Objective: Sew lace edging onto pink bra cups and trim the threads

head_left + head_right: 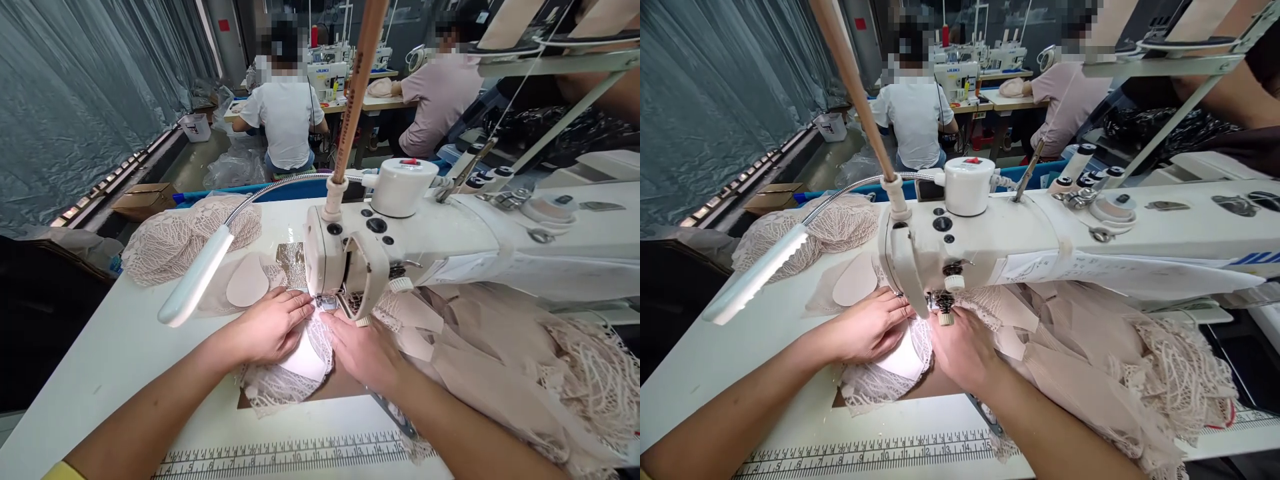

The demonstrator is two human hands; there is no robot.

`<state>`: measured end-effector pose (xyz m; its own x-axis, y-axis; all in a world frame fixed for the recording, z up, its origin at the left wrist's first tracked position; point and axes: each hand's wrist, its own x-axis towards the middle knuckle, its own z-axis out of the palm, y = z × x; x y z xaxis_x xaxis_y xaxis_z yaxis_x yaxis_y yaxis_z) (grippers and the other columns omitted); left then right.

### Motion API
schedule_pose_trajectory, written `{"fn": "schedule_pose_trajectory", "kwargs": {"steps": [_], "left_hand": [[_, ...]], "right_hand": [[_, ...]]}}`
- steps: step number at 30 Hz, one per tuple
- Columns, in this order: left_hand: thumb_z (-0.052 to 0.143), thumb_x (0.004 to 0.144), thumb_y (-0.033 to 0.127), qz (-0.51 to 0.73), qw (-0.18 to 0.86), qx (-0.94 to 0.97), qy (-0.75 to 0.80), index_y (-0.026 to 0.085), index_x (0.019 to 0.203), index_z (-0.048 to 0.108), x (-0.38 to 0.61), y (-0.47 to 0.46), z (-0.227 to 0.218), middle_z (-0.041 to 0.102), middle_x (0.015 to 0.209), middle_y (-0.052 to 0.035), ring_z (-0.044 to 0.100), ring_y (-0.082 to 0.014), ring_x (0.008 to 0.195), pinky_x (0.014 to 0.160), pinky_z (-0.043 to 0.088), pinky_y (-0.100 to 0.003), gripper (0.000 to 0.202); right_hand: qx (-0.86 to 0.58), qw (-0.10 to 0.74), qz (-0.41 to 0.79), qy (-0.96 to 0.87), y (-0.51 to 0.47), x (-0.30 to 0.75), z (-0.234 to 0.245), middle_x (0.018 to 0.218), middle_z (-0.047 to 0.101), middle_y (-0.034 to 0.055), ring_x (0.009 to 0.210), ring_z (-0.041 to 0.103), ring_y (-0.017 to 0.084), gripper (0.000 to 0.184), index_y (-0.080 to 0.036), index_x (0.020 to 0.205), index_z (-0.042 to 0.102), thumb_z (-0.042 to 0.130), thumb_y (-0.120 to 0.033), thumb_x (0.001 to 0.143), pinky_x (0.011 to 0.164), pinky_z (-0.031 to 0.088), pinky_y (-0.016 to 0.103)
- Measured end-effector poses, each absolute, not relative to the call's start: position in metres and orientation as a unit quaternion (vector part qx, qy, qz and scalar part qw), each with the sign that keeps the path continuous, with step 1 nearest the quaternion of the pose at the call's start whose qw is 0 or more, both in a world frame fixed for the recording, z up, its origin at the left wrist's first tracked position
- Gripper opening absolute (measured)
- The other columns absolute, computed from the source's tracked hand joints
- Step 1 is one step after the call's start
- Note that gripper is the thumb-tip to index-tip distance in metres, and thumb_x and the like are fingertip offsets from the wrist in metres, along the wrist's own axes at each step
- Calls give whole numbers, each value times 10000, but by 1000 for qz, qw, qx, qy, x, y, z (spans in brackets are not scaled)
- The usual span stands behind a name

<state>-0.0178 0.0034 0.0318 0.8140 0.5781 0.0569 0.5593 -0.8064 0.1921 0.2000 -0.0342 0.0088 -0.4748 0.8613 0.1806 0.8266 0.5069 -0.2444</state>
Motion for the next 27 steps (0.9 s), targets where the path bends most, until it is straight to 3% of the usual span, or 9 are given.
{"fn": "schedule_pose_trajectory", "kwargs": {"steps": [6,13,27], "left_hand": [[486,860,165,81,35,951,298,109,1180,576,-14,-11,27,592,1218,-153,530,-286,1131,1064,306,-507,337],[437,918,205,110,55,945,302,127,1095,598,-8,-19,17,614,1040,-137,560,-260,1001,997,373,-493,252],[469,907,192,146,40,939,309,135,1108,593,-14,-7,16,617,953,-116,550,-238,904,924,412,-464,243]], "right_hand": [[-510,172,55,-841,-31,206,3,826,674,82,775,612,214,350,-200,1051,678,354,-167,922,697,471,317],[-456,179,87,-868,-35,207,1,924,651,63,777,567,174,366,-221,1079,679,393,-114,879,695,442,281],[-480,154,64,-861,-31,204,-7,913,649,87,790,575,188,372,-213,1155,659,397,-146,900,702,441,298]]}}
